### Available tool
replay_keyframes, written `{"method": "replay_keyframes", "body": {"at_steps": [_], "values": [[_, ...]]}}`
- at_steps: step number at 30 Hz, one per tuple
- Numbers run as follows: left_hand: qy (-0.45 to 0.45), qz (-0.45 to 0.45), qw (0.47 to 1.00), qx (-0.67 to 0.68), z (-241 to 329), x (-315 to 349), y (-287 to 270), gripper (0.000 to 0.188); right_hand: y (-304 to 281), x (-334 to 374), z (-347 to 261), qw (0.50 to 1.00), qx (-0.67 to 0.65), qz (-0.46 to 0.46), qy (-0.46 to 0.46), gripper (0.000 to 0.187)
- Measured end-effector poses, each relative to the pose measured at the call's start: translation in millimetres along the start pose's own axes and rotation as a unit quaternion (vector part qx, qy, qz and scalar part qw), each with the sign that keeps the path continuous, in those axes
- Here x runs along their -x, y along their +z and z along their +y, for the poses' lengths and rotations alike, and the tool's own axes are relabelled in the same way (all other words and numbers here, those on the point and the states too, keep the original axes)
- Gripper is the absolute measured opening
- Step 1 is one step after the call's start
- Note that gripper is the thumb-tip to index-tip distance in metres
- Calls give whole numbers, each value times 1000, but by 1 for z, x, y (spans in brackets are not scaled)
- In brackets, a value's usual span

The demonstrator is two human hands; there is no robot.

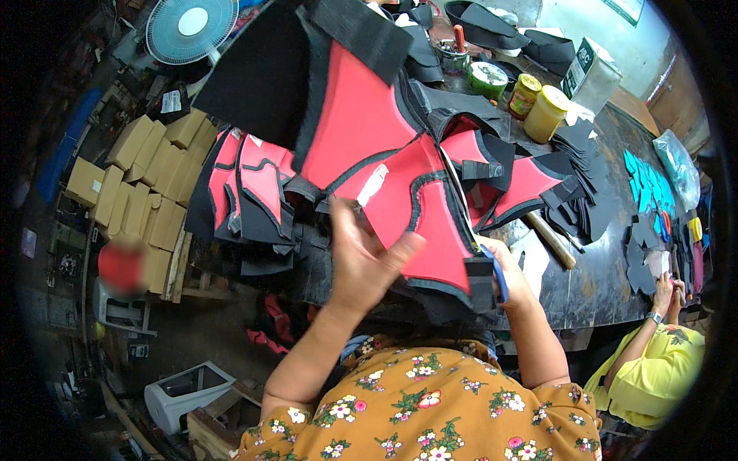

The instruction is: The person uses scissors to trim the black edges of pink fabric pieces. They repeatedly pick up a piece, cut along the border, and place it back on the table. The task continues throughout the clip with multiple pieces being trimmed.

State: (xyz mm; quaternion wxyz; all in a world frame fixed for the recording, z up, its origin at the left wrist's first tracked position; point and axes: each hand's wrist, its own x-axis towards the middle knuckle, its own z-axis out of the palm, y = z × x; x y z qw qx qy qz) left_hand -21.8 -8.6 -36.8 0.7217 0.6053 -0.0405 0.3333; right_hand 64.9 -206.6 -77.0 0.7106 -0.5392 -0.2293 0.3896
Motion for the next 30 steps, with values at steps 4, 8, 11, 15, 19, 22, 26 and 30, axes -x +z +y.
{"method": "replay_keyframes", "body": {"at_steps": [4, 8, 11, 15, 19, 22, 26, 30], "values": [[-12, 30, 998, -53, 11, -37, -27, 24, -4, 9, 11, 1000, 15, -14, 0, 41], [-33, 81, 987, -132, 15, -49, -22, 20, -12, 19, 18, 999, 20, -19, 32, 34], [-104, 125, 980, -115, 18, -46, -15, 20, -18, 13, 26, 973, 179, -87, -116, 36], [-36, 100, 976, -191, 23, -43, -16, 18, -9, 0, 33, 968, 241, 39, 56, 57], [4, 10, 945, -326, 29, -43, -19, 18, -2, 10, 10, 989, 139, 9, -52, 49], [138, 5, 925, -354, 30, -47, -14, 17, 4, 7, -1, 989, 137, -37, -37, 52], [61, 6, 935, -349, 34, -42, -10, 17, 10, -1, -2, 996, 85, -17, -10, 55], [35, 16, 947, -320, 36, -37, -15, 17, 9, 5, -3, 995, 94, -6, 18, 29]]}}
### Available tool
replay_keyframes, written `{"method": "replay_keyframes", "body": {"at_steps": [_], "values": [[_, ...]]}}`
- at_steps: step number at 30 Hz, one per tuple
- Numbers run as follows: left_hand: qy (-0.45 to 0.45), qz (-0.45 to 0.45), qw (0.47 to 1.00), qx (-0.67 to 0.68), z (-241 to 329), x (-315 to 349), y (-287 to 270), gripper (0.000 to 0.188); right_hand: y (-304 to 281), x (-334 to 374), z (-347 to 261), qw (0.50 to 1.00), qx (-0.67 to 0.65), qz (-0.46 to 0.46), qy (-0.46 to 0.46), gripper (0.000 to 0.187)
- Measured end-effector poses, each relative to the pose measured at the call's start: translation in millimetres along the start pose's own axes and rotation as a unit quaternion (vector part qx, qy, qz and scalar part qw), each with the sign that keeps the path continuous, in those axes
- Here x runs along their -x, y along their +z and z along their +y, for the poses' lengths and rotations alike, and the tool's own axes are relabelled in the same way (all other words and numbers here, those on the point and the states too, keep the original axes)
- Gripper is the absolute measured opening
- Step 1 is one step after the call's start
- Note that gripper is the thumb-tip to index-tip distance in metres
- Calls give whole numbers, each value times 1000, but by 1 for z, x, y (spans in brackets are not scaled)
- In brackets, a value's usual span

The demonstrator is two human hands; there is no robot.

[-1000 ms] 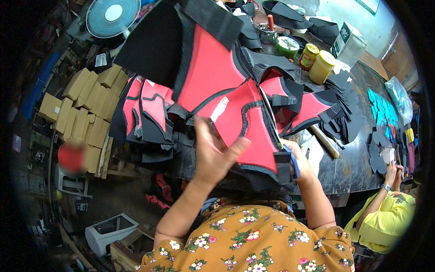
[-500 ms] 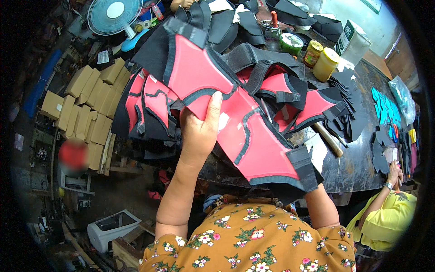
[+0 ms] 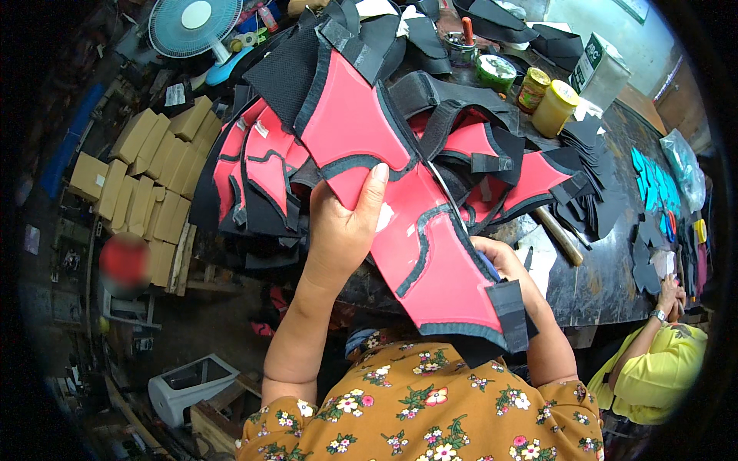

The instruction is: The person uses scissors to trim the black edges of pink fabric pieces. They repeatedly pick up a piece, cut along the border, and place it back on the table. The task continues throughout the clip with multiple pieces being trimmed.

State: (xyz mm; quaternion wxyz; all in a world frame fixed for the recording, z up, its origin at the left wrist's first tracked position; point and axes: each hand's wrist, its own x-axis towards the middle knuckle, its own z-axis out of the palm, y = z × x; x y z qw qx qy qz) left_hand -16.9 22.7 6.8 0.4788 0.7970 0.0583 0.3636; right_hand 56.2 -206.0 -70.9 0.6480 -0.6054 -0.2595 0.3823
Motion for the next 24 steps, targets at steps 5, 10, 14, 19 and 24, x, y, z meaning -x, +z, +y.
{"method": "replay_keyframes", "body": {"at_steps": [5, 10, 14, 19, 24], "values": [[-56, -29, 996, 67, -8, 0, -5, 17, -2, 5, -2, 999, 37, 15, 4, 15], [-215, -8, 938, 273, -13, 8, -2, 18, 2, 10, -4, 1000, 13, -2, 27, 23], [-185, -26, 955, 231, -21, 8, -5, 21, -2, 14, -9, 997, -15, -73, 32, 21], [-187, -74, 957, 208, -24, 15, 1, 22, -2, 3, -6, 990, 68, -94, -81, 26], [-168, -68, 956, 232, -20, 26, 5, 24, 6, -2, -6, 997, 38, -40, -57, 19]]}}
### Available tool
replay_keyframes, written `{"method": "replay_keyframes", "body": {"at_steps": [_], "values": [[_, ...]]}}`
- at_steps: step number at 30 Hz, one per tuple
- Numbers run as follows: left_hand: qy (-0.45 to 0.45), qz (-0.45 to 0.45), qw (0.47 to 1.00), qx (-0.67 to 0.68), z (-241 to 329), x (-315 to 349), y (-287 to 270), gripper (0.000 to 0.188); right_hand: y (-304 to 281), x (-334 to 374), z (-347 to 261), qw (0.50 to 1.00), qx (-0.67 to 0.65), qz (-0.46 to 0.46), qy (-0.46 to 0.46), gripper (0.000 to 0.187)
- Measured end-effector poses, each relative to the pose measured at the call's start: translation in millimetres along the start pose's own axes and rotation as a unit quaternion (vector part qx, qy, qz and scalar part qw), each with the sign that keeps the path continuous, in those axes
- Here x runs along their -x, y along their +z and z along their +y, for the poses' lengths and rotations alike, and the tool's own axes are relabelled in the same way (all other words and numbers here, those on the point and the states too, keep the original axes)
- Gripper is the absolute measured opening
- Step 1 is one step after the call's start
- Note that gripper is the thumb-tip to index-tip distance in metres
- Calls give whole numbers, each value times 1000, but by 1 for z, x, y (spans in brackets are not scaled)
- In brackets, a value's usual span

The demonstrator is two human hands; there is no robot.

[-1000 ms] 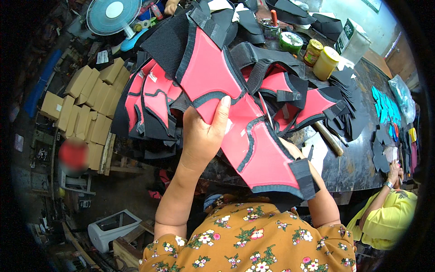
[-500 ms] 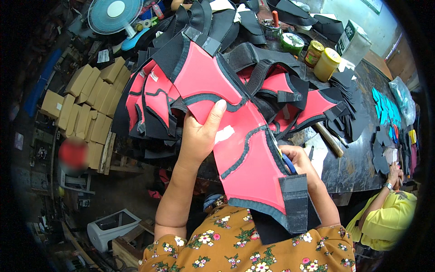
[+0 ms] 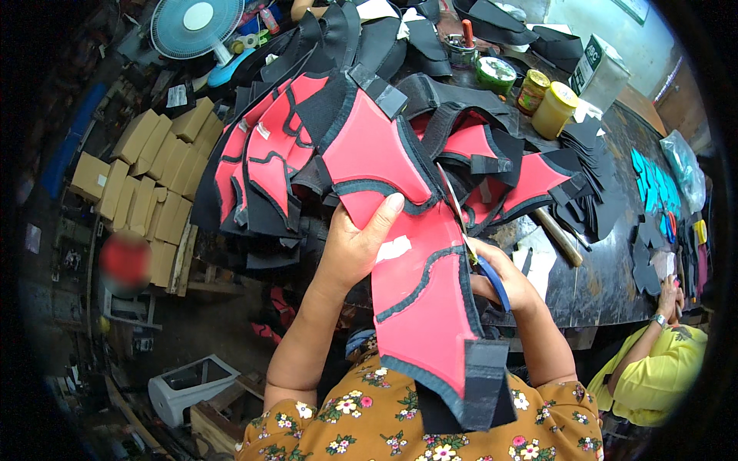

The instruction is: The person uses scissors to trim the black edges of pink fabric pieces. They repeatedly pick up a piece, cut along the border, and place it back on the table. The task continues throughout the clip with multiple pieces being trimmed.

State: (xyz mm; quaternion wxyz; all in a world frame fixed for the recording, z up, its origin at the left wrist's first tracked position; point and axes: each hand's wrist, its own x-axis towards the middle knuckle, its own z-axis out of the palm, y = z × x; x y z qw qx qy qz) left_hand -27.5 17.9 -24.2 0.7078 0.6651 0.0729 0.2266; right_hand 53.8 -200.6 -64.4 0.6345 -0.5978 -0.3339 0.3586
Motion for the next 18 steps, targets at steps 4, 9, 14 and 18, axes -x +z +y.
{"method": "replay_keyframes", "body": {"at_steps": [4, 9, 14, 18], "values": [[35, -22, 999, -30, -2, -2, -5, 25, -4, 7, -7, 992, -39, 21, 115, 19], [-27, -21, 999, 33, -9, 5, -2, 24, -10, 11, -5, 994, -40, -12, 104, 21], [-22, -33, 999, 9, -12, 16, 9, 22, -12, 0, 0, 998, 16, -42, -46, 32], [-134, -40, 990, 25, -10, 25, 13, 29, -15, -1, -2, 992, 77, -49, -82, 47]]}}
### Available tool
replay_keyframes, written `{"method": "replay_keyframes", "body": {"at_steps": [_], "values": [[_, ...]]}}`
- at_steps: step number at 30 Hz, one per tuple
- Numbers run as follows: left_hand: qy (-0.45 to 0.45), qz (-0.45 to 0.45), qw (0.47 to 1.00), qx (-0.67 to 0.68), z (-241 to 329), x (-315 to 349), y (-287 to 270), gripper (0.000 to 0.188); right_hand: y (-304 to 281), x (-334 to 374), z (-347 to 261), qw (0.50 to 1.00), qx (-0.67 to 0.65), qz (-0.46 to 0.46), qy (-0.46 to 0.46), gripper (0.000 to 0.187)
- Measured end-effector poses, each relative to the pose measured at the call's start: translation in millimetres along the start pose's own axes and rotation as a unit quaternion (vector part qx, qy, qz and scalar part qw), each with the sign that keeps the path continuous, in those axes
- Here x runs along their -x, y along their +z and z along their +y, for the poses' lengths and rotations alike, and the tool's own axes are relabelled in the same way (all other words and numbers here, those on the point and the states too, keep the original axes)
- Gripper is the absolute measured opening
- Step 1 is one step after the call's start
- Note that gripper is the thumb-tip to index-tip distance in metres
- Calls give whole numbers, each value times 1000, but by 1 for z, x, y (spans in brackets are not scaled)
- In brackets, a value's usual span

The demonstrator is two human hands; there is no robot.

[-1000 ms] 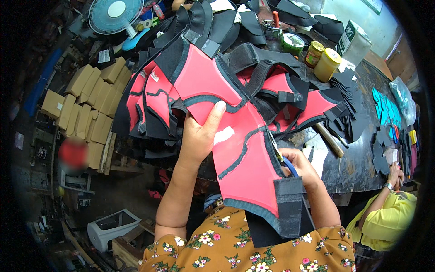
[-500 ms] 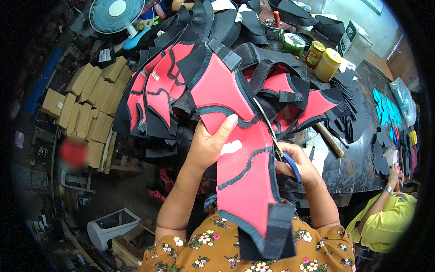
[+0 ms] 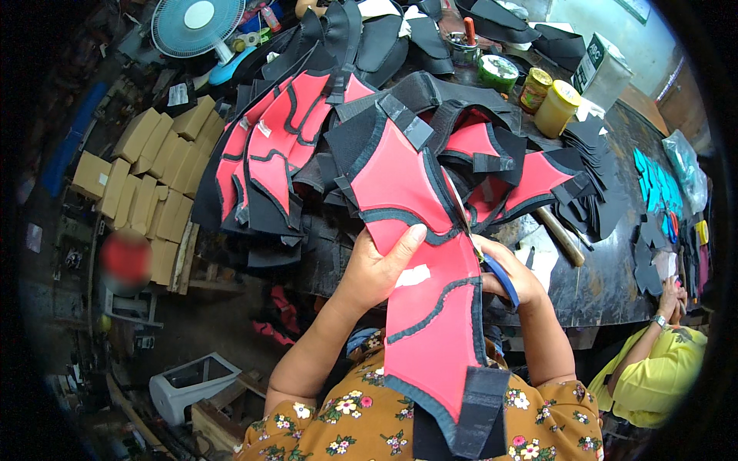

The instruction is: The person uses scissors to trim the black edges of pink fabric pieces. They repeatedly pick up a piece, cut along the border, and place it back on the table. The task continues throughout the clip with multiple pieces being trimmed.

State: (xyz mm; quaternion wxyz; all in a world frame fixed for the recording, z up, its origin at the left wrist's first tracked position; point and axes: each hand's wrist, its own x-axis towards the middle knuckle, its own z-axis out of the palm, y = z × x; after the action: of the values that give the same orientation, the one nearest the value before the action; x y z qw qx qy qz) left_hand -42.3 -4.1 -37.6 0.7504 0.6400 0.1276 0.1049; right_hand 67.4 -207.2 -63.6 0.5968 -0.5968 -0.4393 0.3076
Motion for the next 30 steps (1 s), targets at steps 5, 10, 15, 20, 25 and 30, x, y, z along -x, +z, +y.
{"method": "replay_keyframes", "body": {"at_steps": [5, 10, 15, 20, 25, 30], "values": [[165, -25, 979, -115, 3, -1, -2, 24, 5, 5, 5, 991, -97, 11, 87, 41], [117, 24, 993, -8, 3, -6, 2, 20, 9, 14, 10, 983, -153, 15, 103, 39], [110, 51, 992, 35, 5, -9, -2, 27, 3, 18, 5, 995, -71, -21, 72, 27], [89, 70, 993, -26, 5, -10, -1, 29, 0, 15, 4, 997, 3, 12, 77, 28], [73, 73, 994, -23, 6, -5, 3, 26, 0, 13, 11, 997, 22, 21, 64, 25], [172, 52, 978, -107, 6, -7, 2, 26, 2, 15, 18, 997, 12, 35, 71, 23]]}}
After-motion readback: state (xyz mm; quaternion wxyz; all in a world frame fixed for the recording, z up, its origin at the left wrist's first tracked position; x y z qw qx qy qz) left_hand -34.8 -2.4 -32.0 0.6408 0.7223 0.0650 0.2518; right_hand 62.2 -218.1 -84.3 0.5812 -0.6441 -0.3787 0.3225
